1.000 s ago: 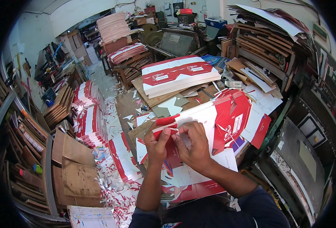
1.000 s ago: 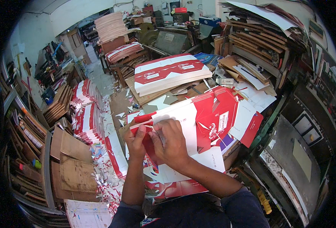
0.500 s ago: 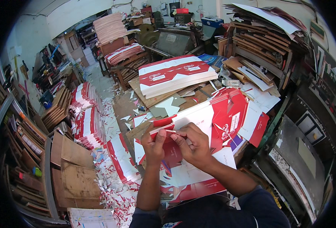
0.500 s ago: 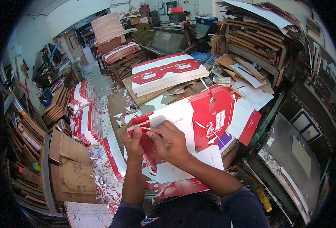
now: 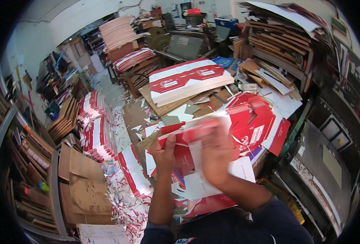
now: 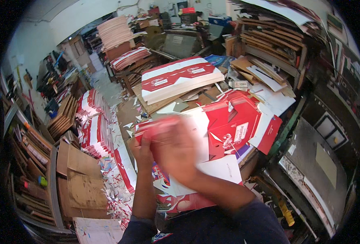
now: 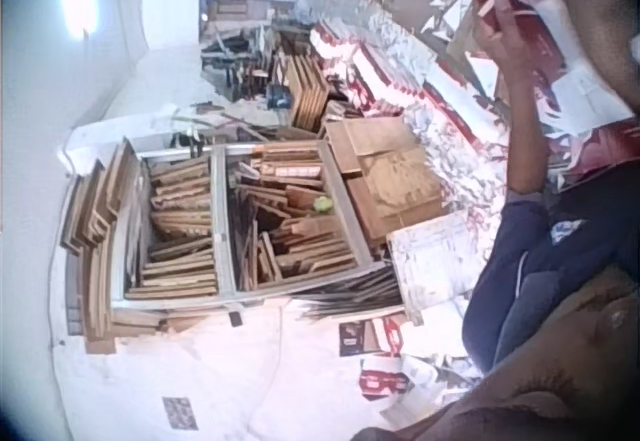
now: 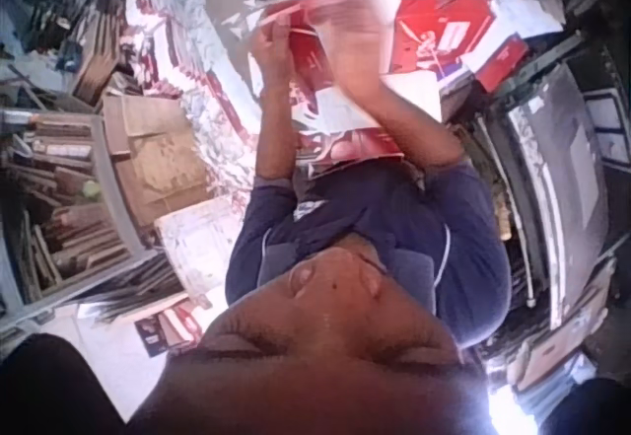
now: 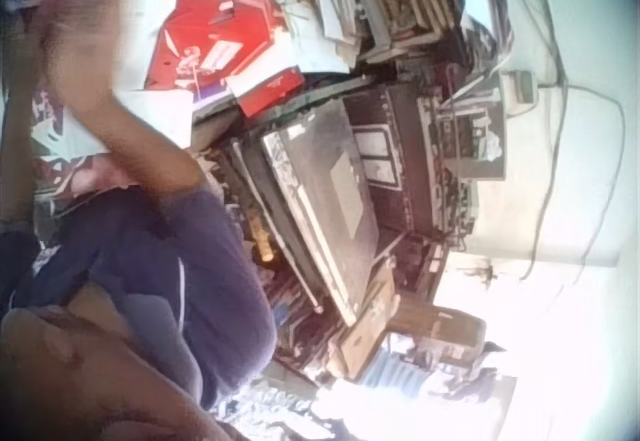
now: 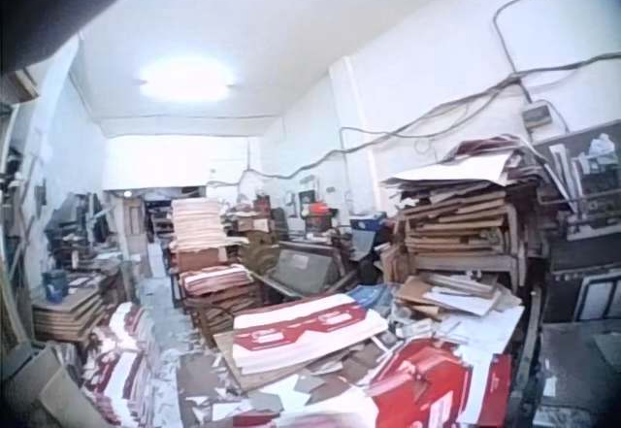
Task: The person folds and assembles red and white cardboard boxes by hand. They manipulate the flat sheets, folding along pre-scored lines and tucking flaps into slots to form the box structure. The person works continuously on a single unit, folding sides and securing the shape.
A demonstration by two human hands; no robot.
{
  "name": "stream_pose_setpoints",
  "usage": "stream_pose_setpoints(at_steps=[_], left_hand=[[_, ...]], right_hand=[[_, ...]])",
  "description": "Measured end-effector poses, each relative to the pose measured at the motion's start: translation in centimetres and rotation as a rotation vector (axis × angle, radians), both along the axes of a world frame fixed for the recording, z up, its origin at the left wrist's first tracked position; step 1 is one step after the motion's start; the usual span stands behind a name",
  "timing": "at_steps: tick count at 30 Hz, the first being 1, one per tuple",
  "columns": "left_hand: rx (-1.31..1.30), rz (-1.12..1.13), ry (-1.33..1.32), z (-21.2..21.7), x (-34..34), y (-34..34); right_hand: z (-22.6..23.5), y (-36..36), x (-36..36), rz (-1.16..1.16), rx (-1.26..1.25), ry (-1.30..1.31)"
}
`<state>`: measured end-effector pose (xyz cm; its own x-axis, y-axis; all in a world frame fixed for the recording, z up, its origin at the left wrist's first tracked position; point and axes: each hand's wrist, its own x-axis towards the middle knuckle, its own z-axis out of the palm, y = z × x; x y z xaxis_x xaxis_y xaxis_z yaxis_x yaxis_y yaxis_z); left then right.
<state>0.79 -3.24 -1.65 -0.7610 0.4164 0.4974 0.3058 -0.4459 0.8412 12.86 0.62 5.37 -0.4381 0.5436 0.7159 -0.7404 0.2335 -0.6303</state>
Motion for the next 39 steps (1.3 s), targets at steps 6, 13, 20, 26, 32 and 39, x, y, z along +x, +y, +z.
stream_pose_setpoints(at_steps=[6,13,20,26,32,39], left_hand=[[-0.400,0.191,-0.004,4.9,4.3,-2.2],[-0.104,-0.138,0.134,0.2,-0.7,-0.3],[0.009,-0.325,-0.079,-0.2,-1.1,-0.3],[-0.008,-0.421,0.018,-0.3,-2.1,-0.5],[-0.017,-0.229,0.076,-0.4,-1.1,-0.1],[0.024,-0.164,0.115,-0.7,-0.6,-0.1]], right_hand=[[2.1,-4.3,-0.9,-0.194,0.719,-0.289],[0.1,4.0,2.1,-0.692,0.888,-0.368],[-1.2,6.8,1.9,-0.778,0.842,-0.409],[-0.9,7.0,1.9,-0.744,0.836,-0.442],[-1.9,5.0,2.6,-0.751,0.818,-0.432],[-2.5,4.9,1.8,-0.634,0.731,-0.412]])
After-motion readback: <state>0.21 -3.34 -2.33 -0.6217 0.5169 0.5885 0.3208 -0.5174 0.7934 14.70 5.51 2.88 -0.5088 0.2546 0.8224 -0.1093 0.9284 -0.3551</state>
